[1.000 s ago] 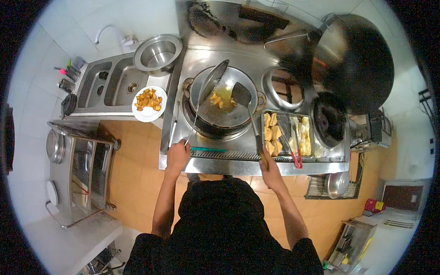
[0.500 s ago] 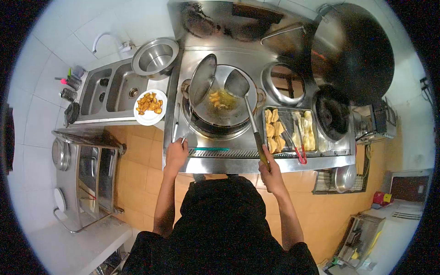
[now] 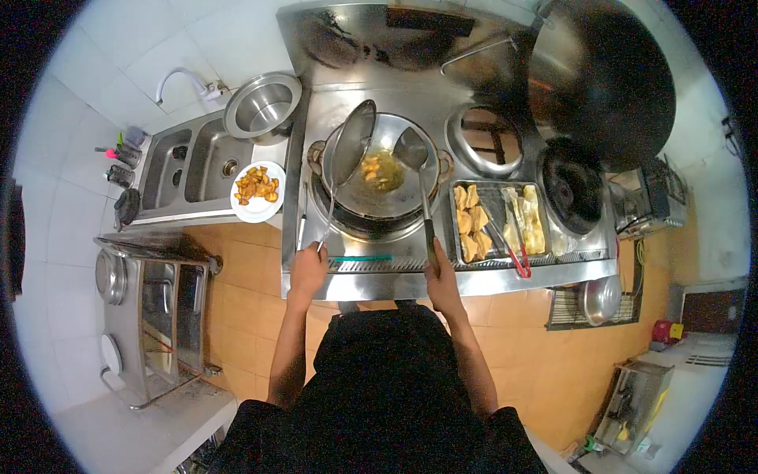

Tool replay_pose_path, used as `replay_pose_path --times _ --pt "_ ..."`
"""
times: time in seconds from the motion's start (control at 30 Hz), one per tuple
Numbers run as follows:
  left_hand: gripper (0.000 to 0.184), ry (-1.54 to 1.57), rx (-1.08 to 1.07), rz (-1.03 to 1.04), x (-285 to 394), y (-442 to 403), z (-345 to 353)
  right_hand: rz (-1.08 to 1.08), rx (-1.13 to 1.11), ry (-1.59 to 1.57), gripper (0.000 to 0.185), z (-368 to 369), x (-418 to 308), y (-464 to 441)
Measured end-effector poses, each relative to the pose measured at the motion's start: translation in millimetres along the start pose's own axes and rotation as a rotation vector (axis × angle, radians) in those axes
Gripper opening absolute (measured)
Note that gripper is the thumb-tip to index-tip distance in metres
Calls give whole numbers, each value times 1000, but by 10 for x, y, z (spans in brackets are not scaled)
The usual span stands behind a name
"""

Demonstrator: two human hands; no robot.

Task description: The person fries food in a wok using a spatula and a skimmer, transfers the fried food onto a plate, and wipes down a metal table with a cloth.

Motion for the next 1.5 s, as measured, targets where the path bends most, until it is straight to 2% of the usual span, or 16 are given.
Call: replay_pose_path --times 0.07,0.1,0.17,0.3,0.4,0.57,0.63,0.77,0.83,1.13,1.5 --pt "31 2 7 10 -8 26 22 168 -54 -114 58 82 17 61" --pt "31 8 8 17 0 39 38 167 -55 -114 58 53 -80 79" --pt "30 2 13 2 -8 65 33 391 -150 -306 59 112 -102 171" --pt "30 45 31 -21 -45 114 -32 344 -126 -314 60 85 -133 179" --pt "33 87 40 -38 -41 96 -94 613 -181 -558 57 91 -156 258" --pt "36 118 79 -35 -25 48 -129 757 -264 -628 56 132 -281 181" --pt "33 95 61 -34 -33 56 -107 893 -317 -687 56 156 -200 160" --pt "34 150 69 -54 -75 88 -43 981 -379 -756 55 181 -187 90" --pt "35 154 -3 -102 -91 109 5 983 -381 -735 53 166 -209 62" --pt "36 167 1 -136 -135 149 15 1031 -390 -746 49 172 -262 52" --pt "35 170 43 -66 -64 109 -27 1072 -392 -842 49 240 -246 93"
Point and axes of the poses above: each hand's wrist, its own y-axis away from the middle knuckle, its own z-axis out of the palm, x = y × z, the point moved 10 cm from there along -y, towards the middle knuckle, and after that the axes turned 12 degrees about x, right-handed, at the moved point
